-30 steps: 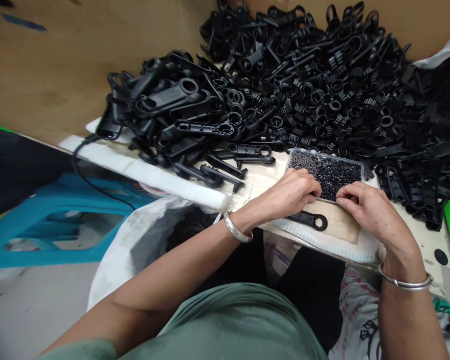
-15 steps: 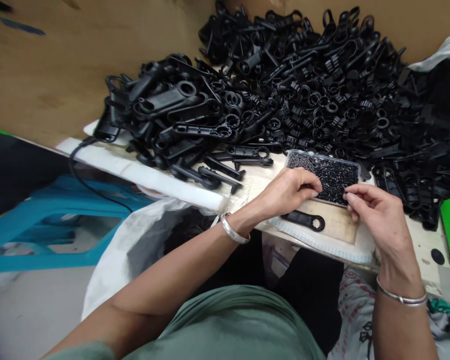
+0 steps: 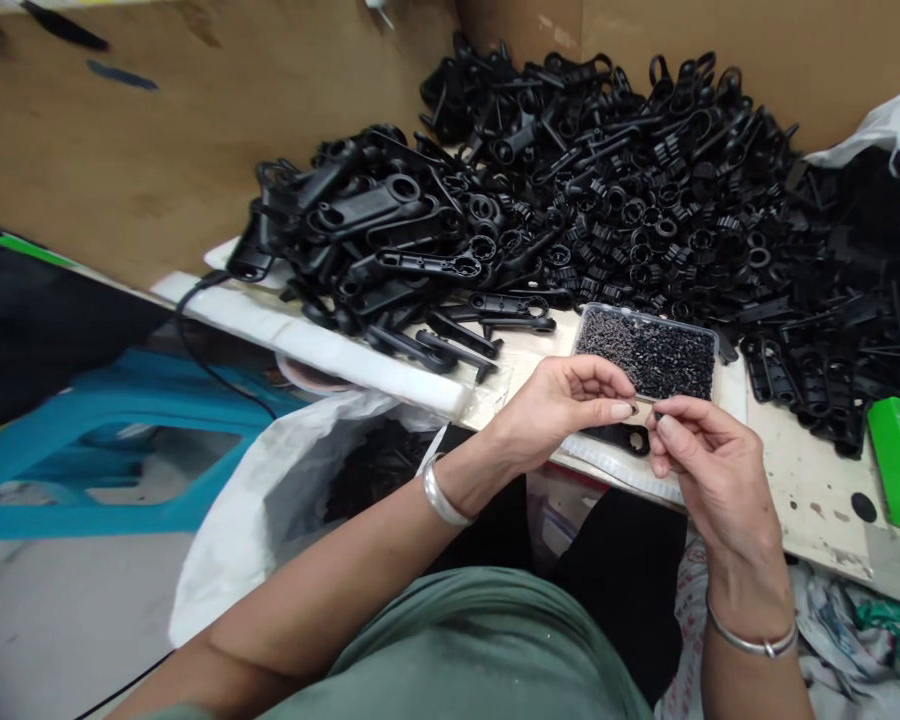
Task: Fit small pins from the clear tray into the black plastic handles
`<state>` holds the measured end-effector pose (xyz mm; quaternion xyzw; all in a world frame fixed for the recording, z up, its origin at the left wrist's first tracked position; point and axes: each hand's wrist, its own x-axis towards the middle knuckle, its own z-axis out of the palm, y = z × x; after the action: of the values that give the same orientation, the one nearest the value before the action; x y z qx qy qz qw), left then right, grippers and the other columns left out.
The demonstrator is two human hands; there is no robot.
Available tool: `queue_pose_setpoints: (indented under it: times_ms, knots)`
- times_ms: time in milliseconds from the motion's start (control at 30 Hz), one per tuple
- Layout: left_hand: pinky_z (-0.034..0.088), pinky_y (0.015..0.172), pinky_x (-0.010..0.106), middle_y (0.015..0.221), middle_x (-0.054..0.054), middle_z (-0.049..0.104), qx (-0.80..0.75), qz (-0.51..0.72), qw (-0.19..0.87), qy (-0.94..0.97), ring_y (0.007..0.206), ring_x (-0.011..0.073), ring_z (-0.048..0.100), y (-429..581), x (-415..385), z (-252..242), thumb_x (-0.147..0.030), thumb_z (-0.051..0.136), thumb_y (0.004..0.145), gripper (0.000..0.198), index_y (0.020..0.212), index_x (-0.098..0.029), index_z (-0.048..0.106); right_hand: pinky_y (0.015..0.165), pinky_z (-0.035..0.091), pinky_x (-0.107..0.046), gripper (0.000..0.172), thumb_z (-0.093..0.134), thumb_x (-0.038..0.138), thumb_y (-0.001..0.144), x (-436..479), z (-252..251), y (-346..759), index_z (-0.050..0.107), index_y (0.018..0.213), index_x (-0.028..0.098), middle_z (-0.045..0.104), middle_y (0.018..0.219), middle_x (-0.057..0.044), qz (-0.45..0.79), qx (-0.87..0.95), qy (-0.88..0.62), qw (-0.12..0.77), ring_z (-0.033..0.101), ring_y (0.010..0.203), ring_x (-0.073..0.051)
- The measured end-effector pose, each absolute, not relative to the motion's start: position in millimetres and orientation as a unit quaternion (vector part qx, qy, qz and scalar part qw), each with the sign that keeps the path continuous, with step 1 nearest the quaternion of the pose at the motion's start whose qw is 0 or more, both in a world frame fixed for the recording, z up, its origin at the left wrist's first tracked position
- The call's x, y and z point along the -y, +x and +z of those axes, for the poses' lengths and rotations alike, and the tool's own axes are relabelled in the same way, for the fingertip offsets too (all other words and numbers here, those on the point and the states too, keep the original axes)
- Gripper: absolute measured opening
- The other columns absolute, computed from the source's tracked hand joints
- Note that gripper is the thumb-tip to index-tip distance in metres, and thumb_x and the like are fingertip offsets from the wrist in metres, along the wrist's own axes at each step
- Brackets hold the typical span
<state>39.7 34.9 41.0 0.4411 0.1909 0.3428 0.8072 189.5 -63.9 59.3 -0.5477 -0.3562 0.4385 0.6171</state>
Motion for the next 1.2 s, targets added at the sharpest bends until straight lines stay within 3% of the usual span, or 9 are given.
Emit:
queue_pose_setpoints:
  times_ms: [333, 633, 767, 867, 1067, 1200]
  knots:
    - [0.049, 0.074, 0.023, 0.079, 0.000, 0.067, -0.172, 0.362, 0.813, 0.422, 0.074, 0.0084, 0.061, 33.8, -28.5, 40.5, -0.013, 0.083, 0.064, 0.024, 0.083, -0.012, 0.069, 0.052, 0.053, -0.017, 0.015, 0.086, 0.026, 0.071, 67.9, 57.1, 181.5, 0.078, 0.084, 0.024, 0.073, 0.081, -0.002, 0.465, 0.335, -0.537, 0.619, 0.063, 0.062, -0.009]
    - [0.051, 0.081, 0.028, 0.082, 0.001, 0.068, -0.197, 0.371, 0.786, 0.453, 0.077, 0.0110, 0.063, 32.2, -24.8, 37.3, -0.015, 0.080, 0.067, 0.021, 0.083, -0.013, 0.067, 0.052, 0.055, -0.022, 0.019, 0.087, 0.029, 0.069, 69.2, 54.0, 176.5, 0.078, 0.084, 0.023, 0.071, 0.073, -0.001, 0.416, 0.336, -0.569, 0.625, 0.062, 0.057, -0.010]
    - [0.050, 0.078, 0.027, 0.080, 0.000, 0.069, -0.247, 0.374, 0.670, 0.591, 0.077, 0.0120, 0.063, 39.2, -35.8, 40.6, -0.008, 0.073, 0.074, 0.009, 0.079, -0.014, 0.069, 0.053, 0.055, -0.021, 0.020, 0.086, 0.028, 0.070, 71.1, 50.9, 184.1, 0.078, 0.087, 0.022, 0.071, 0.074, -0.001, 0.337, 0.329, -0.598, 0.649, 0.061, 0.057, -0.009]
    - [0.050, 0.082, 0.027, 0.083, 0.001, 0.072, -0.265, 0.352, 0.542, 0.716, 0.081, 0.0137, 0.065, 59.0, -50.9, 48.6, -0.004, 0.067, 0.080, 0.012, 0.078, -0.015, 0.071, 0.052, 0.054, -0.019, 0.022, 0.087, 0.028, 0.069, 73.9, 48.1, 192.9, 0.078, 0.088, 0.021, 0.070, 0.074, -0.001, 0.309, 0.314, -0.603, 0.665, 0.060, 0.058, -0.009]
    - [0.048, 0.089, 0.029, 0.100, 0.003, 0.075, -0.229, 0.296, 0.427, 0.823, 0.095, 0.0178, 0.068, 81.8, -82.8, 69.4, -0.012, 0.065, 0.088, 0.015, 0.098, -0.017, 0.075, 0.053, 0.052, -0.018, 0.025, 0.089, 0.030, 0.067, 86.4, 39.1, 204.0, 0.078, 0.087, 0.020, 0.070, 0.076, -0.002, 0.300, 0.292, -0.614, 0.669, 0.060, 0.060, -0.008]
    - [0.042, 0.086, 0.036, 0.084, 0.006, 0.072, -0.279, 0.146, 0.218, 0.924, 0.095, 0.0250, 0.064, 61.3, -95.0, 67.1, -0.008, 0.061, 0.085, 0.017, 0.078, -0.017, 0.073, 0.053, 0.050, -0.018, 0.022, 0.088, 0.029, 0.070, 93.5, 30.3, 211.6, 0.078, 0.087, 0.020, 0.070, 0.074, -0.002, 0.285, 0.300, -0.616, 0.670, 0.059, 0.060, -0.008]
